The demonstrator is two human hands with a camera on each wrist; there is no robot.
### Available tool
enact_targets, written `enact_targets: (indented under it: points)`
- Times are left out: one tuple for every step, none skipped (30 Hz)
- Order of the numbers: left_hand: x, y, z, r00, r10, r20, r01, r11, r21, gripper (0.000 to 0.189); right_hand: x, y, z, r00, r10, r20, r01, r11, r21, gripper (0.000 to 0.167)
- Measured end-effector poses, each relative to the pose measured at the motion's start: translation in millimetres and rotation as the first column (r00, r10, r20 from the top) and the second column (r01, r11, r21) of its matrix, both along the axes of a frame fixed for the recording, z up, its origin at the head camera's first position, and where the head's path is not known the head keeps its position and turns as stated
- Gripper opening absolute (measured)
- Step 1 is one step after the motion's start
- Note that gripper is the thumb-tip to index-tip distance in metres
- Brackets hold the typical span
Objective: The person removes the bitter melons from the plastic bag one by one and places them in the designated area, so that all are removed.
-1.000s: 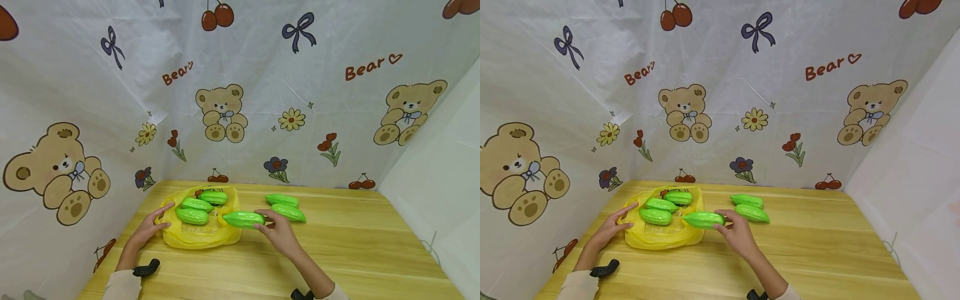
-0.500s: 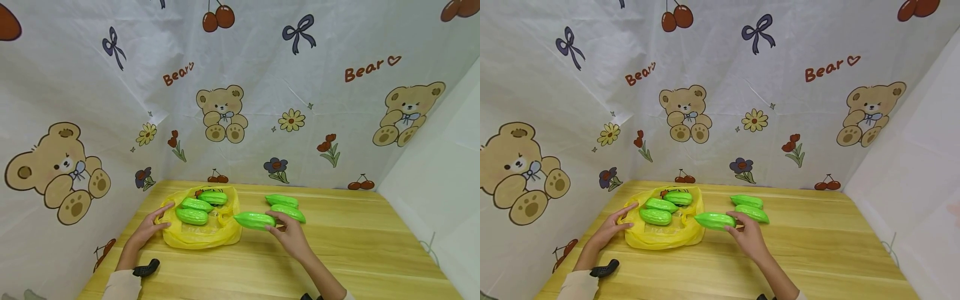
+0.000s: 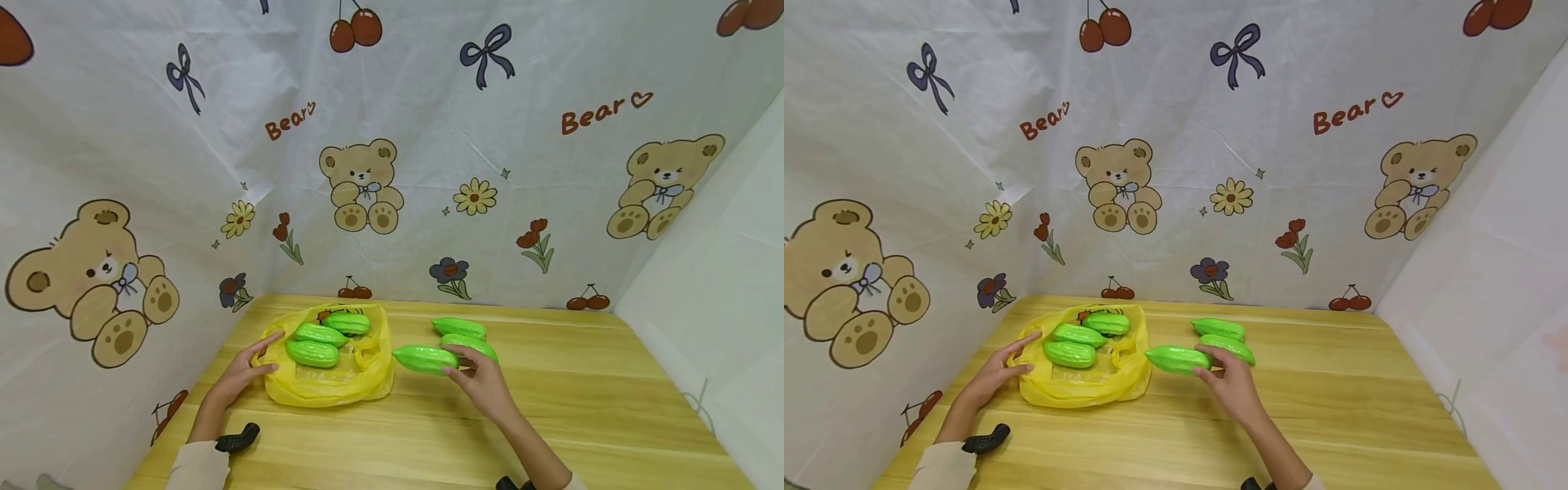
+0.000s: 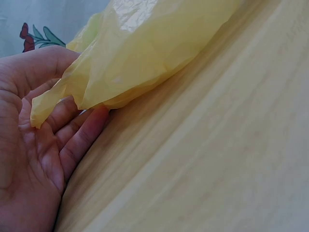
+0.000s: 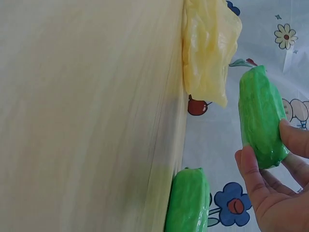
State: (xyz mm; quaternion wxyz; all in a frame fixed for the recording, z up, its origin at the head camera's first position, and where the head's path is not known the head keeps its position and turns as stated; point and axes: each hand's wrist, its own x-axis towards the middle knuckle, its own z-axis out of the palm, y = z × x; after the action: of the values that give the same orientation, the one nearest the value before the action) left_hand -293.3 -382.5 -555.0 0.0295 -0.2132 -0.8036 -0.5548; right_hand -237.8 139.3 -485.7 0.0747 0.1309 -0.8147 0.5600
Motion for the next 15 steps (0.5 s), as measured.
enact_targets:
  points:
    - [0.4, 0.1, 0.2, 1.0, 0.003, 0.002, -0.003, 1.0, 0.0, 0.064, -0.8, 0.9, -0.7, 1.0, -0.008, 0.002, 0.008, 1.0, 0.004, 0.042]
    - [0.7, 0.2, 0.4, 1.0, 0.005, 0.004, -0.005, 1.0, -0.001, 0.064, -1.7, 2.0, -1.4, 1.0, -0.015, 0.002, 0.015, 1.0, 0.008, 0.042]
    - [0.7, 0.3, 0.4, 1.0, 0.008, 0.004, -0.008, 1.0, -0.002, 0.064, -2.7, 3.1, -2.3, 1.0, -0.025, -0.001, 0.025, 1.0, 0.016, 0.042]
    - [0.9, 0.5, 0.6, 1.0, 0.01, 0.006, -0.01, 1.0, -0.004, 0.064, -3.8, 4.4, -3.2, 0.999, -0.034, -0.002, 0.034, 0.999, 0.023, 0.042]
    - [0.9, 0.5, 0.5, 1.0, 0.011, 0.006, -0.011, 1.0, -0.006, 0.064, -4.9, 5.7, -4.3, 0.999, -0.044, -0.004, 0.044, 0.999, 0.031, 0.042]
    - [0.9, 0.6, 0.5, 1.0, 0.014, 0.007, -0.013, 1.0, -0.006, 0.064, -5.9, 7.1, -5.4, 0.999, -0.053, -0.004, 0.053, 0.998, 0.038, 0.043]
    - [0.9, 0.7, 0.4, 1.0, 0.015, 0.007, -0.015, 1.0, -0.006, 0.064, -6.8, 8.6, -6.4, 0.998, -0.06, -0.002, 0.06, 0.997, 0.043, 0.043]
    - [0.9, 0.7, 0.2, 1.0, 0.016, 0.008, -0.016, 1.0, -0.008, 0.064, -7.5, 10.1, -7.3, 0.998, -0.064, -0.001, 0.064, 0.997, 0.048, 0.043]
    - [0.9, 0.6, -0.2, 1.0, 0.016, 0.007, -0.015, 1.0, -0.009, 0.064, -8.1, 11.6, -8.1, 0.998, -0.066, 0.001, 0.066, 0.997, 0.052, 0.043]
    - [0.7, 0.4, -0.2, 1.0, 0.014, 0.005, -0.014, 1.0, -0.01, 0.064, -8.9, 13.0, -8.5, 0.998, -0.066, 0.004, 0.065, 0.996, 0.055, 0.043]
    - [0.6, 0.2, -0.3, 1.0, 0.015, 0.005, -0.015, 1.0, -0.01, 0.064, -9.6, 14.2, -8.9, 0.998, -0.065, 0.007, 0.065, 0.996, 0.058, 0.043]
    - [0.4, 0.0, -0.4, 1.0, 0.016, 0.003, -0.016, 1.0, -0.008, 0.064, -10.1, 15.5, -9.1, 0.998, -0.065, 0.009, 0.064, 0.996, 0.061, 0.043]
    - [0.1, -0.2, -0.5, 1.0, 0.014, -0.002, -0.014, 1.0, -0.007, 0.064, -10.9, 16.7, -9.3, 0.998, -0.065, 0.01, 0.064, 0.996, 0.065, 0.042]
    - [-0.2, -0.4, -0.6, 1.0, 0.009, -0.007, -0.009, 1.0, -0.006, 0.064, -11.6, 17.8, -9.5, 0.998, -0.065, 0.013, 0.064, 0.996, 0.068, 0.042]
    - [-0.5, -0.4, -0.6, 1.0, 0.004, -0.012, -0.004, 1.0, -0.003, 0.064, -12.3, 19.0, -9.5, 0.998, -0.065, 0.018, 0.064, 0.996, 0.067, 0.042]
